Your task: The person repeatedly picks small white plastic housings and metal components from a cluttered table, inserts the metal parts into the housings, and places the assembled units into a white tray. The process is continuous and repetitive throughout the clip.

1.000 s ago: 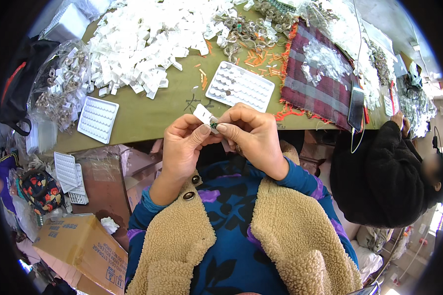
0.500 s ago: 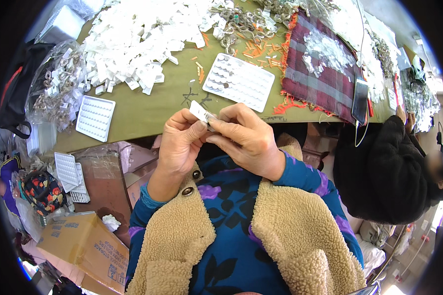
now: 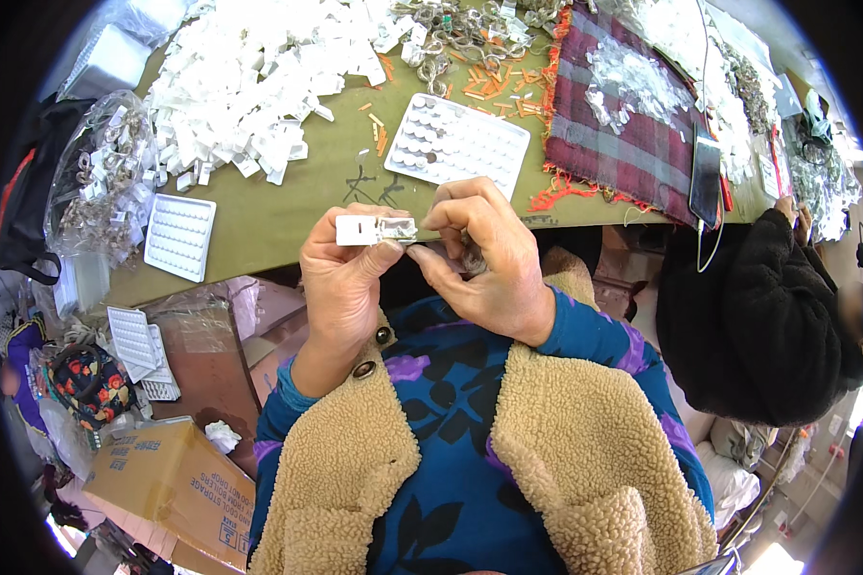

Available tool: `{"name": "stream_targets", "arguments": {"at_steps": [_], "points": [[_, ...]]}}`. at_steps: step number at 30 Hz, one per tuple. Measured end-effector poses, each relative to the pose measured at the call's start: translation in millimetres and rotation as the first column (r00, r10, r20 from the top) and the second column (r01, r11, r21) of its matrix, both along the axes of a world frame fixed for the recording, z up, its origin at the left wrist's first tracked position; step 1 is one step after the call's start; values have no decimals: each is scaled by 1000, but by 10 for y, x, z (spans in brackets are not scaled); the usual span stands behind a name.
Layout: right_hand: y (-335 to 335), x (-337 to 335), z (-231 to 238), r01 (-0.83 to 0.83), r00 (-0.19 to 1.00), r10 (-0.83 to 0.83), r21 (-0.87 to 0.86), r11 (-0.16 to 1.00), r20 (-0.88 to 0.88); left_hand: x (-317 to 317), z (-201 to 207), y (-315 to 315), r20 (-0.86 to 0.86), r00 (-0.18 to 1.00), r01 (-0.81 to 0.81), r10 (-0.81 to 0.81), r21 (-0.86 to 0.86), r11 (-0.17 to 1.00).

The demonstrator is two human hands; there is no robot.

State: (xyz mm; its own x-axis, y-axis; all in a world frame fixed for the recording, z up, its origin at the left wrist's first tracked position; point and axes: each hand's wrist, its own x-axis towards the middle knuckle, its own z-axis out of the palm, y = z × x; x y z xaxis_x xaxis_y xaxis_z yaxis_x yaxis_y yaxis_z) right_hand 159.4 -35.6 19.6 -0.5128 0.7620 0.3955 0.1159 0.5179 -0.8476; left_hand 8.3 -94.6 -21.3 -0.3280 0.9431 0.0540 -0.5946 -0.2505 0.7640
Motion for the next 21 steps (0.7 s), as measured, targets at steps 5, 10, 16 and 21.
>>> {"name": "stream_targets", "arguments": {"at_steps": [5, 10, 16, 21], "points": [[-2, 19, 9, 8, 999, -7, -42, 999, 33, -51, 35, -15, 22, 999, 35, -35, 2, 999], [31, -26, -50, 27, 1000, -28, -21, 999, -6, -33, 46, -22, -175, 984, -11, 19, 46, 999], [53, 7, -41, -3, 1000, 4, -172, 985, 7, -59, 10, -9, -406, 910, -16, 79, 155, 988], [68, 47, -30, -138, 988, 31, -770, 623, -151, -12, 30, -20, -128, 990, 82, -66, 126, 989]]}}
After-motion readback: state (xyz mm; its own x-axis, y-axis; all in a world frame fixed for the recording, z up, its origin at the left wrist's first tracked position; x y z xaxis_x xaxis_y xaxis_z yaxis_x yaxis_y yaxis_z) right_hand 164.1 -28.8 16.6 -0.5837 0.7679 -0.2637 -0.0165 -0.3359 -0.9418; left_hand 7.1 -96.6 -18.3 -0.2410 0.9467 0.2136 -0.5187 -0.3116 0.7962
